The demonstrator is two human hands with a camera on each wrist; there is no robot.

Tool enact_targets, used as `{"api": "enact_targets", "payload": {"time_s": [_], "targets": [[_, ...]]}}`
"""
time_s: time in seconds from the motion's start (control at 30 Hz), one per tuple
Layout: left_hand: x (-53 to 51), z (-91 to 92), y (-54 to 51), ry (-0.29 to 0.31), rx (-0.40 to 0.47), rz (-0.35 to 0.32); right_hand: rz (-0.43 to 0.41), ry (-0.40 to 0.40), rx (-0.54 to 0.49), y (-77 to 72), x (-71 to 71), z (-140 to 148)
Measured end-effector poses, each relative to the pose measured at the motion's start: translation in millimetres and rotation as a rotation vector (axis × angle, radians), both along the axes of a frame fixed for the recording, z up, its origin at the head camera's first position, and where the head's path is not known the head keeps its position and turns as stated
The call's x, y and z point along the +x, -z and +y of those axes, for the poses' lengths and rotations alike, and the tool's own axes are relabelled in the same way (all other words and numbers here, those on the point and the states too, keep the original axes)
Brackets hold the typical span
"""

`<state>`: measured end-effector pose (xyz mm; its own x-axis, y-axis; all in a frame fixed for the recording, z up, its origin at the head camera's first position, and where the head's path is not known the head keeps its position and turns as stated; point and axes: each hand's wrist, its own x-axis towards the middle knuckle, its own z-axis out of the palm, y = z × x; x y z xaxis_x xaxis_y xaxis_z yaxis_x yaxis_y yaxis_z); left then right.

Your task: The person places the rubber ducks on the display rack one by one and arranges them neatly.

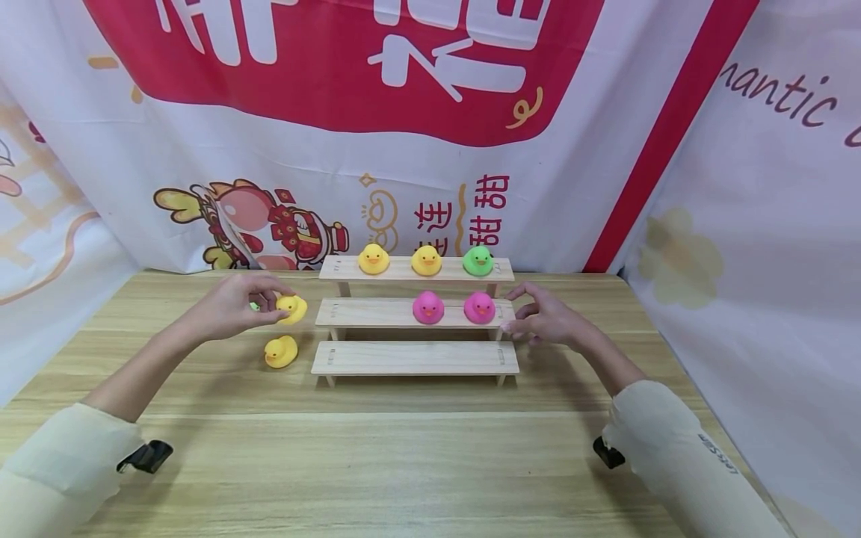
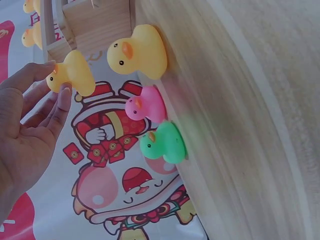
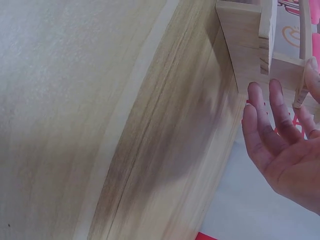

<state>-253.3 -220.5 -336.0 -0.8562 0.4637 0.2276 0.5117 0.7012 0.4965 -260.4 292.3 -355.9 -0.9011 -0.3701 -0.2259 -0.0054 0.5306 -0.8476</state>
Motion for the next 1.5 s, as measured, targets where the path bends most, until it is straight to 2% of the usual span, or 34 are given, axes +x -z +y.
{"api": "enact_targets", "payload": {"time_s": [0.27, 0.6, 0.83, 1.0, 1.5], "targets": [[2.0, 8.7, -4.9, 0.016, 0.007, 0.041, -0.031, -0.015, -0.011, 0.2, -0.7, -3], [0.7, 15.9, -9.8, 0.044, 0.03, 0.075, -0.026, -0.02, -0.005, 0.3, -1.4, -3], [3.0, 26.6, -16.8, 0.056, 0.042, 0.059, -0.026, -0.004, -0.008, 0.1, -1.8, -3], [3.0, 36.2, -17.8, 0.095, 0.068, 0.061, -0.024, -0.004, 0.0, -0.6, -1.3, -3], [-0.6, 65.9, -21.1, 0.165, 0.119, 0.068, -0.009, -0.064, 0.014, -1.6, 0.3, -1]]}}
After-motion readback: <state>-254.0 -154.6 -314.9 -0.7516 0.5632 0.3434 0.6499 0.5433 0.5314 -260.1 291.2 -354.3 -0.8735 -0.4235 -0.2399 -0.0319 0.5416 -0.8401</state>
